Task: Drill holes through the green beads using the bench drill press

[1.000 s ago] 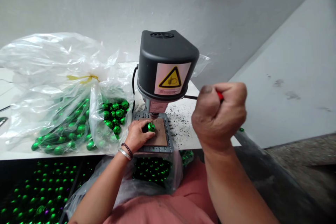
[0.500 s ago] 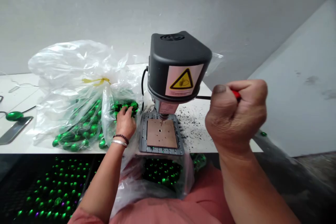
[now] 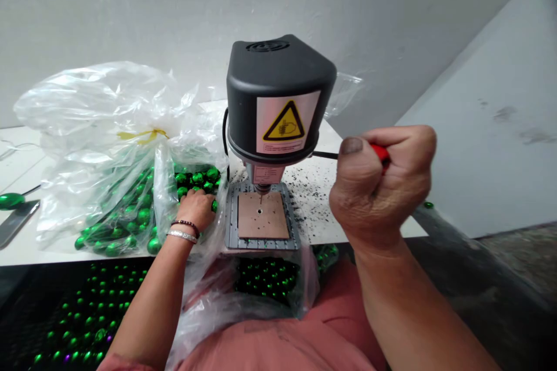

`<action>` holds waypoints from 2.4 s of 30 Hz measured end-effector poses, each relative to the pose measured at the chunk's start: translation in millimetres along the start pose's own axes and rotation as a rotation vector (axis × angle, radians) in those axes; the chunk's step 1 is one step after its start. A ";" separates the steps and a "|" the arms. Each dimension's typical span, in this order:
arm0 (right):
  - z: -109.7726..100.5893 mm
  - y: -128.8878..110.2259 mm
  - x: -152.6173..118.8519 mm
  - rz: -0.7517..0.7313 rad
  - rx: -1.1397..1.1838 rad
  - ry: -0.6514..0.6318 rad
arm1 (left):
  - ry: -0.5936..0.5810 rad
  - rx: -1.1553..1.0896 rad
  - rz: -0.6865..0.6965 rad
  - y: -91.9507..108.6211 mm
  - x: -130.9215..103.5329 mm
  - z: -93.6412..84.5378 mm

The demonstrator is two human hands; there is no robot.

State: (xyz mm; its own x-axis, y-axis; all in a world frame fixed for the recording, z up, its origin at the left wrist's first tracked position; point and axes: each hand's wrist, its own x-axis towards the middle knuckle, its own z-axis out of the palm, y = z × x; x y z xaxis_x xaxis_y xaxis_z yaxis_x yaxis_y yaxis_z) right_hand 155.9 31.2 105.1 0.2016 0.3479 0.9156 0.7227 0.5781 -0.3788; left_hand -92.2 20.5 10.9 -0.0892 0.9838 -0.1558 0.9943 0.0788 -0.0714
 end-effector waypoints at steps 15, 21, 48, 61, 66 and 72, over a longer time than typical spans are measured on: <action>-3.3 -2.7 -2.2 0.013 0.065 -0.041 | -0.010 -1.394 0.003 46.8 -24.0 0.2; -5.0 -1.6 -4.9 0.032 0.051 -0.073 | 0.264 -0.598 0.017 50.6 -18.0 6.9; -4.1 -0.1 -10.5 0.030 0.048 -0.042 | 0.196 -0.562 0.172 61.9 -12.6 14.2; -6.1 -1.9 -11.3 0.046 0.049 -0.064 | 0.167 -0.425 0.362 61.1 -10.2 9.5; -6.2 -1.7 -11.7 0.047 0.070 -0.071 | 0.140 -0.453 0.380 60.9 -10.3 10.0; -4.6 0.0 -8.2 -0.005 0.136 -0.042 | 0.099 -0.623 0.229 60.2 -11.8 4.3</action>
State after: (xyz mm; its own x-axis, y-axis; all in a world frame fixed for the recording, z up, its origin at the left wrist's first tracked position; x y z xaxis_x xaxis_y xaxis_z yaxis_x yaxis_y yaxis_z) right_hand 157.3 25.0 98.2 0.1683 0.3732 0.9124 0.6272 0.6735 -0.3912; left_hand -31.5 12.9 4.2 0.1042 0.9945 -0.0060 0.8380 -0.0846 0.5390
